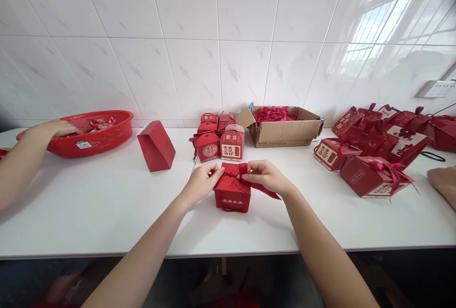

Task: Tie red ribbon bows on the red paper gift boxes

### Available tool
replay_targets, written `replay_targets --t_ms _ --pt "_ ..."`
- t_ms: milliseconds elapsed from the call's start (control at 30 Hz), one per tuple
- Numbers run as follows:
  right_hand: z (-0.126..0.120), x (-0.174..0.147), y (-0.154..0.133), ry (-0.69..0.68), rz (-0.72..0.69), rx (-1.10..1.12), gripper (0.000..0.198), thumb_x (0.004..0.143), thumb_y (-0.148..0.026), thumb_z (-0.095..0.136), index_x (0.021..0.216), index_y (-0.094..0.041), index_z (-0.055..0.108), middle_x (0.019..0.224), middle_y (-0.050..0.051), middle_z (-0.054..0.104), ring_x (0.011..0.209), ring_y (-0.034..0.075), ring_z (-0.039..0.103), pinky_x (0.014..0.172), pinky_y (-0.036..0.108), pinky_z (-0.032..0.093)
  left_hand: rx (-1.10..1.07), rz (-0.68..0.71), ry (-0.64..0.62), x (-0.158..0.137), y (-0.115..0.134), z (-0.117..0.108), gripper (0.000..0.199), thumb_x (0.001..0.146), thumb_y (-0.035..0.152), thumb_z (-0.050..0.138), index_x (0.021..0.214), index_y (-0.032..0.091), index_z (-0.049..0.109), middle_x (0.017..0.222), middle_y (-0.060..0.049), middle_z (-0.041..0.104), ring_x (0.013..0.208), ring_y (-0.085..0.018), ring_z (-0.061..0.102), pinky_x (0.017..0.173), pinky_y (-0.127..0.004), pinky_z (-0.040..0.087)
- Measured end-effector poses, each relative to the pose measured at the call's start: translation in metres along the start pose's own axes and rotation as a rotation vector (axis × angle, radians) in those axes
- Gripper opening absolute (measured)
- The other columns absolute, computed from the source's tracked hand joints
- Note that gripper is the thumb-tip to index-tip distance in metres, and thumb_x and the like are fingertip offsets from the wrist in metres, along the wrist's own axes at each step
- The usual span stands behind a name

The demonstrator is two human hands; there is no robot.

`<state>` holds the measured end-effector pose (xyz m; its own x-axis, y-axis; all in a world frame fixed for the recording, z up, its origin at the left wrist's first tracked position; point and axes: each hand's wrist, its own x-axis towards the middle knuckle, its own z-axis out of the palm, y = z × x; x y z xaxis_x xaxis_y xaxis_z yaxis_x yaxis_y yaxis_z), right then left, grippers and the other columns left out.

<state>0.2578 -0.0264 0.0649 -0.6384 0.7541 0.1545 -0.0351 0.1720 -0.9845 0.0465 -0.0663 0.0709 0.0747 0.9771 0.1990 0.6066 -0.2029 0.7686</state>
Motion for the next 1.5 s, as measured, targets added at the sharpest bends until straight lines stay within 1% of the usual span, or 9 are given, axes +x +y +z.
replay_targets --t_ms 200,333,433,567,733,900,1067,1233,1500 --pt "0.006 0.000 -0.006 0.025 -0.037 0.064 0.022 0.082 -0.036 0.061 0.097 -0.019 0.063 0.099 0.007 0.069 0.087 0.019 0.065 0.074 0.029 0.052 -0.043 -0.036 -0.032 -0.004 0.003 0.006 0.035 0.087 0.050 0.044 0.069 0.020 0.042 0.064 0.003 0.047 0.052 -0.012 0.046 0.048 -0.023 0.038" --pt "0.009 0.002 -0.006 0.191 0.098 -0.028 0.021 0.081 -0.033 0.057 0.095 -0.019 0.064 0.087 0.007 0.072 0.066 0.017 0.065 0.048 0.022 0.045 -0.011 0.011 0.028 -0.001 0.009 0.000 0.030 0.083 0.047 0.053 0.070 0.020 0.049 0.065 0.003 0.052 0.057 -0.012 0.049 0.053 -0.024 0.040" --pt "0.015 0.005 -0.005 0.321 0.125 -0.119 0.018 0.076 -0.023 0.054 0.084 -0.017 0.068 0.078 0.005 0.072 0.064 0.016 0.064 0.052 0.023 0.046 -0.072 0.083 0.051 0.006 0.027 -0.012 0.022 0.076 0.040 0.064 0.080 0.020 0.054 0.079 0.000 0.061 0.072 -0.014 0.057 0.064 -0.025 0.045" --pt "0.025 0.004 -0.004 0.393 0.009 -0.306 0.017 0.074 -0.019 0.050 0.072 -0.018 0.066 0.067 0.001 0.066 0.061 0.014 0.057 0.055 0.023 0.042 -0.143 0.161 -0.156 0.020 0.061 -0.024 0.021 0.074 0.034 0.065 0.087 0.019 0.059 0.089 -0.004 0.064 0.081 -0.016 0.060 0.069 -0.027 0.048" --pt "0.029 -0.001 -0.003 0.300 -0.165 -0.540 0.023 0.079 -0.024 0.048 0.057 -0.020 0.053 0.056 -0.002 0.052 0.050 0.011 0.039 0.048 0.025 0.028 -0.190 0.074 -0.289 0.048 0.084 -0.019 0.020 0.073 0.034 0.067 0.079 0.015 0.063 0.075 -0.004 0.063 0.058 -0.011 0.053 0.050 -0.025 0.041" --pt "0.027 0.002 -0.001 0.319 -0.122 -0.464 0.033 0.084 -0.038 0.051 0.057 -0.020 0.056 0.061 0.001 0.062 0.053 0.013 0.049 0.051 0.026 0.034 -0.311 -0.087 -0.285 0.071 0.070 -0.008 0.044 0.070 0.039 0.073 0.106 0.018 0.058 0.080 -0.004 0.064 0.065 -0.014 0.059 0.058 -0.028 0.046" --pt "0.026 0.006 0.000 0.327 -0.070 -0.356 0.030 0.084 -0.036 0.053 0.061 -0.019 0.062 0.072 0.004 0.070 0.064 0.015 0.059 0.058 0.026 0.042 -0.357 -0.064 0.027 0.067 0.044 -0.009 0.043 0.074 0.051 0.065 0.103 0.020 0.054 0.094 -0.004 0.062 0.078 -0.015 0.060 0.067 -0.028 0.048" --pt "0.024 0.007 0.001 0.364 -0.055 -0.290 0.030 0.084 -0.036 0.053 0.064 -0.018 0.063 0.071 0.004 0.070 0.065 0.015 0.061 0.062 0.026 0.044 -0.259 0.136 -0.304 0.050 0.033 -0.008 0.029 0.077 0.045 0.064 0.083 0.017 0.060 0.088 -0.004 0.063 0.084 -0.017 0.059 0.079 -0.032 0.048" --pt "0.024 0.012 0.008 0.483 -0.074 -0.221 0.022 0.082 -0.039 0.056 0.075 -0.019 0.059 0.069 0.004 0.069 0.066 0.017 0.063 0.062 0.027 0.046 -0.439 0.110 -0.160 0.054 0.016 0.004 0.031 0.072 0.034 0.071 0.093 0.018 0.056 0.095 -0.005 0.063 0.095 -0.019 0.060 0.089 -0.037 0.048"
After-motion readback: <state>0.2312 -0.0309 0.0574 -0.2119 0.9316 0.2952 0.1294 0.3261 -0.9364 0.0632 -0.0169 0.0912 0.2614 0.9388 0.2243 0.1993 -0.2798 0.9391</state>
